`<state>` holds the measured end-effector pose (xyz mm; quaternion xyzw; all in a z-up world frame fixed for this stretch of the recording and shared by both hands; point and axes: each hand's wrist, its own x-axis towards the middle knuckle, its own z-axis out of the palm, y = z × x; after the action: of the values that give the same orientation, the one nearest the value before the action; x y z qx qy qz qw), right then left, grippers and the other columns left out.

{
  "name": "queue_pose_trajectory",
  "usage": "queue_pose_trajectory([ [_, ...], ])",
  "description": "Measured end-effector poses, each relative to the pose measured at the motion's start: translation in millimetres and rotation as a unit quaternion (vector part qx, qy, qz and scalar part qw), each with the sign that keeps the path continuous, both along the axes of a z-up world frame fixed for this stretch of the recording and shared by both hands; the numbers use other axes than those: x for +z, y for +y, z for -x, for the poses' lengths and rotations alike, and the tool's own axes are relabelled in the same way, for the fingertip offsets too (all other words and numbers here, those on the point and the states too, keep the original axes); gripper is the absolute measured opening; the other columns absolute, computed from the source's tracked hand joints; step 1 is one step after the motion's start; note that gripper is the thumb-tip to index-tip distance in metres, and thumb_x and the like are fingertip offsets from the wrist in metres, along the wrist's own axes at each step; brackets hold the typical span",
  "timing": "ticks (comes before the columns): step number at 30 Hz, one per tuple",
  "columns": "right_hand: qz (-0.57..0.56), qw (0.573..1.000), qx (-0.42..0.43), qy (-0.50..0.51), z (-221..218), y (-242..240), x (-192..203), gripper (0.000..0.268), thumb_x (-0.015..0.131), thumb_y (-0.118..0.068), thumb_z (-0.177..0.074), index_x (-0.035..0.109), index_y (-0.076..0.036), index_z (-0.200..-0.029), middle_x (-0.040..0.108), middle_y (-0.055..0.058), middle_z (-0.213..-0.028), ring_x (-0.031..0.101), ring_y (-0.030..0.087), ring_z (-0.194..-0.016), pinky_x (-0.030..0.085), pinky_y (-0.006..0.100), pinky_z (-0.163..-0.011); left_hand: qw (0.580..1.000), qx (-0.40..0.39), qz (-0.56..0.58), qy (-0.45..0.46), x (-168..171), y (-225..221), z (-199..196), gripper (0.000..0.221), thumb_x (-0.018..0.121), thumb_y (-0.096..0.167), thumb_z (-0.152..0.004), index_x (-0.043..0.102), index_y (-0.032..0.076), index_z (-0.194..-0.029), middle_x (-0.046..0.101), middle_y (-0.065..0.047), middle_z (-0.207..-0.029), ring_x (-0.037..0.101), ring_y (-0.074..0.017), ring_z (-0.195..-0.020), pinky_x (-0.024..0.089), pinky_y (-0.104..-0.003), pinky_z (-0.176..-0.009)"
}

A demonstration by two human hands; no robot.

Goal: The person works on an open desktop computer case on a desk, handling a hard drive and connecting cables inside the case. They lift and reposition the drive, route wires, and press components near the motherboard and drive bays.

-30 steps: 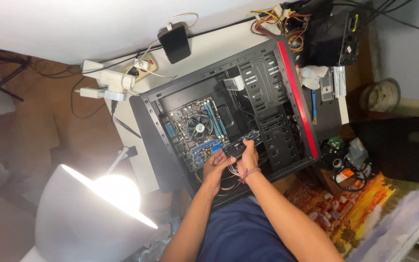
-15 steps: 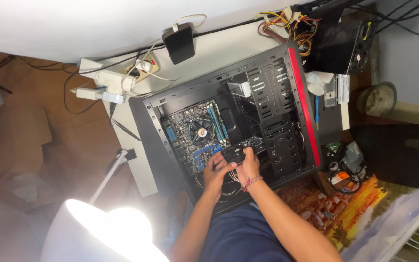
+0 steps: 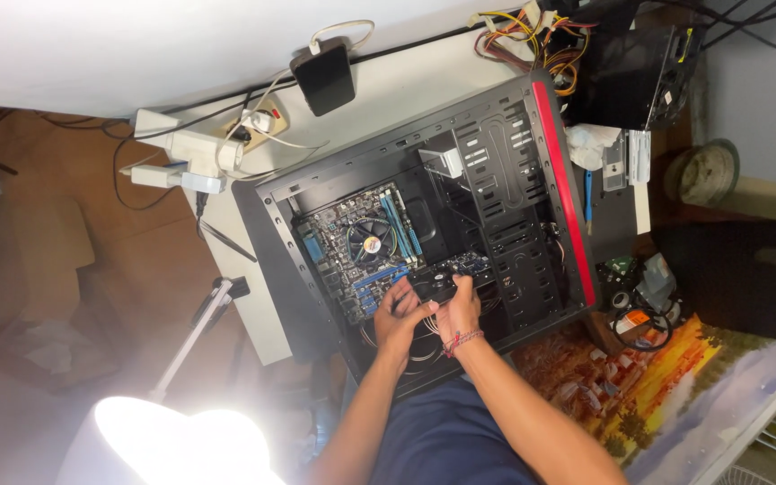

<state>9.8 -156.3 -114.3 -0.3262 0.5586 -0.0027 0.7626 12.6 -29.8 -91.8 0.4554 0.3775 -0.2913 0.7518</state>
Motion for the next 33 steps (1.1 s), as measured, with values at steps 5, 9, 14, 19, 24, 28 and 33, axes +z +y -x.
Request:
queue_pose_trajectory([
  [5, 0.011, 1.000, 0.005, 0.011, -5, 4, 5, 0.025, 0.050, -0.022, -0.098, 0.057, -0.001, -0.110, 0.066, 0.010, -0.098, 0.069, 0.022, -0.086, 0.058, 0.035, -0.071, 1.000, -0.001, 0.008, 0.011, -4, -1, 1, 0.091, 0.088, 0.006, -0.066, 0.047, -0.002, -0.147, 0.053, -0.020, -0.149, 0.051, -0.0336, -0.141, 0.042, -0.039, -0.115],
  [9, 0.020, 1.000, 0.000, 0.000, -1, 1, -6, 0.025, 0.050, -0.021, -0.097, 0.056, -0.001, -0.110, 0.066, 0.011, -0.098, 0.069, 0.023, -0.086, 0.058, 0.036, -0.071, 1.000, 0.004, 0.022, 0.004, -4, -1, -1, 0.091, 0.087, 0.005, -0.068, 0.045, -0.003, -0.149, 0.050, -0.020, -0.152, 0.049, -0.0336, -0.143, 0.040, -0.039, -0.116],
  [14, 0.023, 1.000, -0.002, 0.004, -9, 0, -1, 0.028, 0.051, -0.022, -0.097, 0.056, 0.001, -0.112, 0.066, 0.011, -0.100, 0.069, 0.023, -0.087, 0.059, 0.036, -0.072, 1.000, 0.000, 0.029, -0.005, -2, -2, -4, 0.092, 0.087, 0.005, -0.068, 0.044, -0.003, -0.149, 0.051, -0.021, -0.152, 0.050, -0.0330, -0.143, 0.041, -0.038, -0.116],
  [19, 0.028, 1.000, -0.001, 0.011, -9, -2, -4, 0.031, 0.050, -0.025, -0.098, 0.057, 0.001, -0.114, 0.067, 0.012, -0.102, 0.069, 0.023, -0.089, 0.058, 0.036, -0.072, 1.000, -0.015, 0.018, -0.007, -2, -4, -6, 0.092, 0.088, 0.007, -0.068, 0.045, -0.003, -0.149, 0.051, -0.021, -0.152, 0.049, -0.0325, -0.143, 0.041, -0.038, -0.116],
  [24, 0.030, 0.999, -0.021, 0.013, -10, 3, -3, 0.033, 0.048, -0.028, -0.099, 0.056, -0.001, -0.116, 0.067, 0.012, -0.104, 0.070, 0.024, -0.089, 0.058, 0.036, -0.072, 0.999, -0.033, 0.004, 0.020, 5, -2, -12, 0.095, 0.089, 0.008, -0.068, 0.043, -0.001, -0.151, 0.050, -0.022, -0.151, 0.049, -0.0328, -0.143, 0.043, -0.039, -0.115],
  [28, 0.019, 0.999, -0.030, 0.006, -11, 5, -2, 0.035, 0.047, -0.030, -0.100, 0.056, -0.001, -0.116, 0.068, 0.011, -0.105, 0.070, 0.024, -0.090, 0.059, 0.036, -0.072, 1.000, -0.015, 0.014, -0.002, -6, -4, -7, 0.096, 0.089, 0.007, -0.067, 0.042, -0.001, -0.151, 0.049, -0.022, -0.152, 0.049, -0.0335, -0.142, 0.043, -0.039, -0.115],
  [33, 0.024, 0.999, -0.037, -0.021, -7, 3, -14, 0.035, 0.048, -0.031, -0.102, 0.056, 0.000, -0.117, 0.068, 0.011, -0.106, 0.069, 0.024, -0.093, 0.058, 0.036, -0.077, 1.000, -0.002, 0.029, -0.012, -14, -5, -6, 0.097, 0.090, 0.008, -0.068, 0.042, -0.003, -0.151, 0.049, -0.026, -0.153, 0.049, -0.0332, -0.143, 0.042, -0.039, -0.116],
])
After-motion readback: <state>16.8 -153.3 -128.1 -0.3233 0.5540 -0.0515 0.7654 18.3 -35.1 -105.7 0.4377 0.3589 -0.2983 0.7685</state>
